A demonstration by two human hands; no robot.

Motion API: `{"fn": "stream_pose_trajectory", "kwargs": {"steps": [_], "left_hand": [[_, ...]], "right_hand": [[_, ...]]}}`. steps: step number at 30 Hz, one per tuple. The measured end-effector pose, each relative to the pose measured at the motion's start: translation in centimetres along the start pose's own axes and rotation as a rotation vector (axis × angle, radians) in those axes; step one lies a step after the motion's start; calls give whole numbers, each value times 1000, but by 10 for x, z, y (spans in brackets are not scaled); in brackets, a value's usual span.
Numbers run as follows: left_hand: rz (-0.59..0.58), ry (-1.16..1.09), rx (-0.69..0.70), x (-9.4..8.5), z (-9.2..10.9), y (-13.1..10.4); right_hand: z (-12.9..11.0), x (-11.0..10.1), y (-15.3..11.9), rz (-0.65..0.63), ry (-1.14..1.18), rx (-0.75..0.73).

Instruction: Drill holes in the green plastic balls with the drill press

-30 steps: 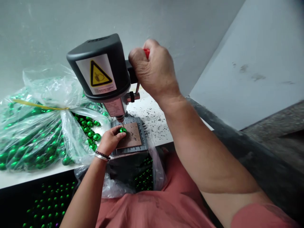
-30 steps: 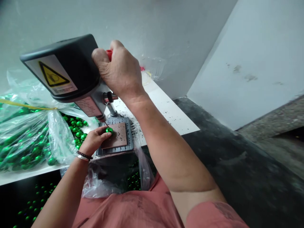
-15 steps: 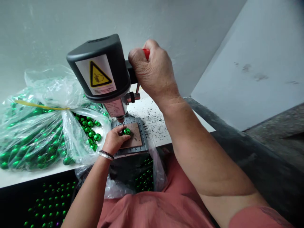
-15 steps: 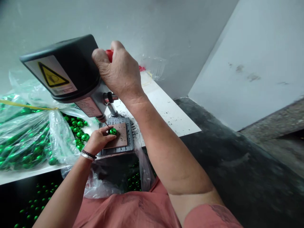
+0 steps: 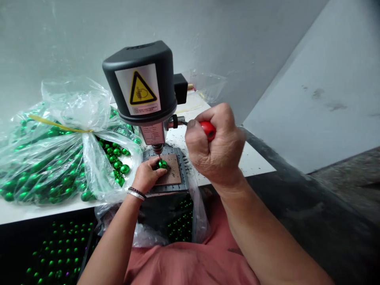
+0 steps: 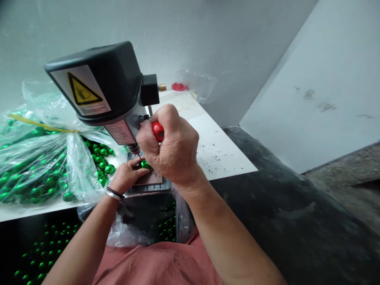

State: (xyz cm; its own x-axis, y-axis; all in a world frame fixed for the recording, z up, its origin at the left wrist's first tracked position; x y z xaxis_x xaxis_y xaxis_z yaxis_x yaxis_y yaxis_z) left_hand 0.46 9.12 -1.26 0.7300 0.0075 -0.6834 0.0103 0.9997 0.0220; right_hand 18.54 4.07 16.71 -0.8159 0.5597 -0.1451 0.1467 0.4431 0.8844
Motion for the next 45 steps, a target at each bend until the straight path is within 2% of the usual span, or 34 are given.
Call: {"fn": "stream_pose_trajectory", "kwargs": {"steps": [4, 9, 19, 35, 41, 43, 45], "left_hand": [[-15, -38, -4, 2, -1, -1], [-29, -67, -20, 5, -5, -1], [51, -5, -14, 1, -2, -5], [89, 222, -7, 1, 3, -9], [90, 272, 3, 1, 4, -10], [96, 260, 14, 1, 4, -9], [100, 228, 22, 1, 3, -9]], "right_hand": [[1, 0, -9, 13, 13, -56], [6, 2, -17, 28, 34, -43], [8, 2, -33, 94, 10, -60], [30, 11, -58, 122, 124, 142], [37, 17, -75, 91, 219, 124], [36, 16, -71, 103, 228, 124], [29, 12, -57, 121, 199, 114]]}}
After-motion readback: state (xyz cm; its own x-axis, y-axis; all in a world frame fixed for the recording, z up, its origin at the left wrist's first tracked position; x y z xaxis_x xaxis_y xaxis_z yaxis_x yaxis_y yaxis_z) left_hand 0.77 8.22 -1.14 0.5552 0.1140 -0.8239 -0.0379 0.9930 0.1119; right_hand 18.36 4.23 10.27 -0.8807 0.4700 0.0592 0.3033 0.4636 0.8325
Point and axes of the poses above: each hand's wrist, its own y-axis towards the middle knuckle, its own x-axis out of the palm, z = x × y, the point moved 8 cm from there along y, towards the middle knuckle, and after that the axes turned 6 degrees about y, right-handed, at the moved point
